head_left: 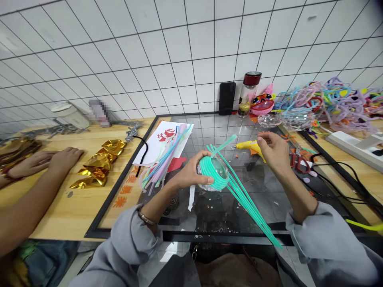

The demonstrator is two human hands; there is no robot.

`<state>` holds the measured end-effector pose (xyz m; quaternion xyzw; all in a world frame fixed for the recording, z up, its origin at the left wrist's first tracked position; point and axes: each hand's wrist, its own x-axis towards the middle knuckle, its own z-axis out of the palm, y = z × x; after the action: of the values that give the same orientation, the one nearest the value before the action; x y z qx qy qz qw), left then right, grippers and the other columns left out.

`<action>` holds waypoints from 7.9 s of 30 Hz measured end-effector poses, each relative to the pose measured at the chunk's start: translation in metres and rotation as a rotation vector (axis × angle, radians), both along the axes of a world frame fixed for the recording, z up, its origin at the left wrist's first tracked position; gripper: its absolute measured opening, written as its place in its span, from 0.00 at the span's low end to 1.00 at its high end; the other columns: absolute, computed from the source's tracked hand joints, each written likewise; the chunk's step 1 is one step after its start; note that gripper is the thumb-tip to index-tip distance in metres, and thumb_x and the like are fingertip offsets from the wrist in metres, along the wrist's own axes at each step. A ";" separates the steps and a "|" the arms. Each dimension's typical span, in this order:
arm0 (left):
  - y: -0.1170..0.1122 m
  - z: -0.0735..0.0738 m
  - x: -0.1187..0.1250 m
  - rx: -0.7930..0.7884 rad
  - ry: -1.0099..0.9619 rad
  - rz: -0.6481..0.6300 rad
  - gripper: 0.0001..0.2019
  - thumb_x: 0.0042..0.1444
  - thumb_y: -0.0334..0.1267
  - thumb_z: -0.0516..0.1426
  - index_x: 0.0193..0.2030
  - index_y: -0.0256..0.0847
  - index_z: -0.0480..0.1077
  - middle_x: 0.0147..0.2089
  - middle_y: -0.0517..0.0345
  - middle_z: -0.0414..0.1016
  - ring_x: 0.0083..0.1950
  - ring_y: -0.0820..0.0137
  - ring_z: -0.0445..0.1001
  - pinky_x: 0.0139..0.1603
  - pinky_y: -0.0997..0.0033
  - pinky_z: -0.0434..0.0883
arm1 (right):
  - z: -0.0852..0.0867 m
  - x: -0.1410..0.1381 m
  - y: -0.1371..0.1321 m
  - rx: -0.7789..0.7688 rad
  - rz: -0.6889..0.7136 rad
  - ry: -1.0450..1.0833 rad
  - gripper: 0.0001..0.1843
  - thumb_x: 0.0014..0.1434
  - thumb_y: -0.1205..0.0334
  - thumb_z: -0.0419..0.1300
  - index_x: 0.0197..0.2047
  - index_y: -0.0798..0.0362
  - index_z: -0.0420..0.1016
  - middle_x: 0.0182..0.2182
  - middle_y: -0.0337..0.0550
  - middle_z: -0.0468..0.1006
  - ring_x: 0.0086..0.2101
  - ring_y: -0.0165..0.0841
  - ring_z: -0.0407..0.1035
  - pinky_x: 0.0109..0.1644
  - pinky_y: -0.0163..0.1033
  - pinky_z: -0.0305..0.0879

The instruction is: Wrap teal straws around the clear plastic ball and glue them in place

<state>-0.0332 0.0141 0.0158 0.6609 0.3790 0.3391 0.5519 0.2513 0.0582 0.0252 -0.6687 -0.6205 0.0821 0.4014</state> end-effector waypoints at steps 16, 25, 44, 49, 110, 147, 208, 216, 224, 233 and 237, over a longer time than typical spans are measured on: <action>0.000 0.003 0.001 0.003 0.043 0.015 0.39 0.35 0.47 0.70 0.54 0.41 0.60 0.47 0.56 0.67 0.45 0.65 0.68 0.43 0.69 0.67 | -0.019 0.001 0.020 -0.425 -0.146 -0.481 0.27 0.58 0.47 0.60 0.50 0.63 0.77 0.49 0.68 0.79 0.48 0.57 0.74 0.44 0.50 0.68; 0.001 0.003 -0.002 -0.033 0.028 -0.006 0.40 0.36 0.47 0.71 0.55 0.40 0.60 0.47 0.55 0.68 0.43 0.67 0.69 0.42 0.70 0.67 | -0.005 0.004 0.016 -0.148 -0.081 -0.239 0.20 0.50 0.49 0.61 0.41 0.54 0.77 0.39 0.54 0.80 0.41 0.48 0.75 0.41 0.45 0.66; 0.001 0.000 -0.002 0.046 0.054 0.010 0.38 0.35 0.47 0.71 0.54 0.42 0.62 0.46 0.58 0.66 0.43 0.66 0.67 0.43 0.70 0.66 | 0.004 -0.035 -0.028 0.211 0.161 -0.060 0.14 0.46 0.48 0.58 0.31 0.50 0.67 0.24 0.41 0.74 0.24 0.34 0.67 0.31 0.40 0.63; 0.000 0.001 -0.002 0.055 0.054 0.002 0.38 0.36 0.47 0.71 0.54 0.42 0.63 0.46 0.59 0.67 0.43 0.66 0.68 0.43 0.70 0.67 | 0.002 -0.037 -0.028 0.201 0.171 -0.072 0.14 0.47 0.48 0.56 0.31 0.50 0.66 0.24 0.42 0.74 0.23 0.34 0.67 0.29 0.39 0.62; 0.000 0.000 -0.002 0.055 0.062 -0.014 0.38 0.36 0.48 0.71 0.54 0.43 0.62 0.46 0.58 0.66 0.43 0.66 0.68 0.44 0.69 0.67 | 0.006 -0.030 -0.025 0.234 0.265 -0.051 0.14 0.47 0.50 0.60 0.27 0.48 0.61 0.19 0.33 0.64 0.20 0.28 0.56 0.26 0.36 0.53; 0.000 0.001 -0.002 0.051 0.071 -0.013 0.38 0.36 0.47 0.71 0.54 0.43 0.62 0.46 0.59 0.65 0.43 0.67 0.66 0.44 0.70 0.66 | 0.007 -0.025 -0.025 0.275 0.327 -0.047 0.13 0.48 0.53 0.62 0.27 0.48 0.61 0.18 0.32 0.61 0.20 0.27 0.55 0.24 0.35 0.51; 0.003 -0.001 0.003 0.089 0.044 -0.010 0.37 0.36 0.50 0.71 0.54 0.42 0.65 0.49 0.55 0.67 0.45 0.64 0.68 0.44 0.68 0.69 | -0.003 -0.014 -0.024 0.261 0.310 -0.041 0.17 0.54 0.45 0.62 0.30 0.48 0.65 0.23 0.39 0.73 0.21 0.32 0.65 0.25 0.38 0.58; 0.002 0.003 0.005 0.095 0.029 -0.018 0.36 0.36 0.46 0.71 0.53 0.42 0.65 0.50 0.55 0.68 0.48 0.62 0.68 0.49 0.65 0.67 | -0.002 -0.020 -0.028 0.254 0.291 -0.030 0.15 0.53 0.48 0.63 0.30 0.49 0.65 0.23 0.38 0.74 0.21 0.32 0.65 0.25 0.37 0.57; 0.001 -0.002 0.005 0.061 0.008 -0.020 0.37 0.35 0.48 0.71 0.52 0.42 0.64 0.47 0.56 0.68 0.43 0.65 0.68 0.44 0.68 0.67 | 0.002 -0.023 -0.033 0.187 0.225 -0.007 0.14 0.48 0.51 0.64 0.29 0.49 0.65 0.23 0.39 0.74 0.22 0.33 0.66 0.26 0.38 0.60; 0.002 -0.008 0.004 0.019 -0.065 -0.032 0.38 0.35 0.47 0.72 0.52 0.42 0.63 0.45 0.58 0.65 0.41 0.69 0.65 0.43 0.71 0.65 | 0.012 -0.027 -0.032 0.212 0.222 -0.059 0.13 0.47 0.52 0.61 0.27 0.48 0.61 0.20 0.36 0.68 0.21 0.30 0.62 0.26 0.36 0.56; 0.000 -0.007 0.005 0.038 -0.056 -0.037 0.37 0.35 0.47 0.72 0.52 0.42 0.64 0.45 0.58 0.66 0.42 0.68 0.66 0.43 0.70 0.64 | 0.012 -0.027 -0.034 0.226 0.226 -0.054 0.13 0.47 0.52 0.61 0.26 0.48 0.61 0.20 0.35 0.67 0.20 0.30 0.61 0.25 0.36 0.55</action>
<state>-0.0284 0.0145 0.0090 0.6687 0.3445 0.3542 0.5557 0.2247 0.0243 0.0375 -0.5471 -0.7076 0.0383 0.4454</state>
